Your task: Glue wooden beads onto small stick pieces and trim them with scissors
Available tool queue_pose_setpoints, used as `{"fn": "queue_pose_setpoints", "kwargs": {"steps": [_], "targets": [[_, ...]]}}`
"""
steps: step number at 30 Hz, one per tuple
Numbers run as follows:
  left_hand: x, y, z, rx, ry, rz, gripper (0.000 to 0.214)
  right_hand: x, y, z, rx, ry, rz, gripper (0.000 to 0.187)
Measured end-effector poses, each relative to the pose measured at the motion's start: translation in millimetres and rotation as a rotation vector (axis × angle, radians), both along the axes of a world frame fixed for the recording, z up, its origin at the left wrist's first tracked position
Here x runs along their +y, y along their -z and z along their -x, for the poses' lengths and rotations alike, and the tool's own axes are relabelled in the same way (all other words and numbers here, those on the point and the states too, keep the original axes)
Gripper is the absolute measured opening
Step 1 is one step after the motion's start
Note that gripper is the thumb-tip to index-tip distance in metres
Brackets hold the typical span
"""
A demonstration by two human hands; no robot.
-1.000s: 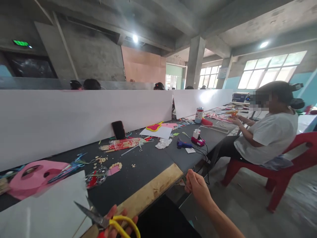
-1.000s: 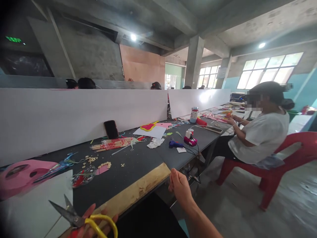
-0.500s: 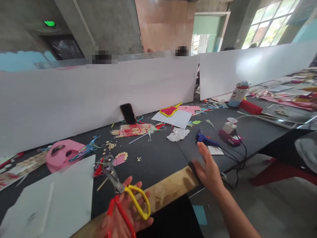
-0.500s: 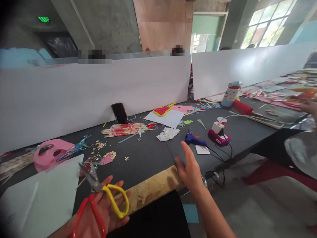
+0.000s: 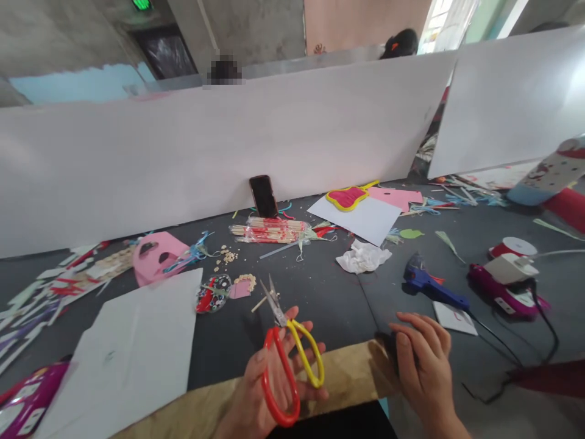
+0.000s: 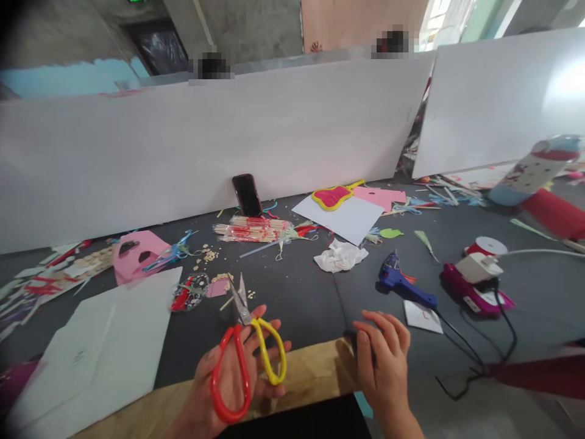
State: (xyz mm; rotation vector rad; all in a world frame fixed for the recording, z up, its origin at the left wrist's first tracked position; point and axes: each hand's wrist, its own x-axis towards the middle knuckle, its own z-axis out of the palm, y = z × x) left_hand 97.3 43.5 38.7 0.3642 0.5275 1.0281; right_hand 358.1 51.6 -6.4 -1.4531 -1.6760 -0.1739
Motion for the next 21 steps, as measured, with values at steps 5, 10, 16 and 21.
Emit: {"fn": "queue_pose_setpoints", "kwargs": {"steps": [5, 10, 16, 21], "targets": [[15, 6.4, -1, -0.021, 0.045, -0.040, 0.074, 3, -4.8, 4, 0.009, 0.087, 0.019, 0.015], [24, 5.5, 3, 0.067, 0.012, -0.095, 0.079, 1, -33.0, 57, 0.359, -0.208, 0.429, 0.026], [21, -9.8, 9, 0.315, -0.005, -0.223, 0.102, 8, -61.6, 132, 0.652, -0.684, 0.844, 0.045], [7, -5.8, 19, 0.529, 0.043, -0.264, 0.121, 10, -60.0, 154, 0.701, -0.738, 0.940, 0.023]]}}
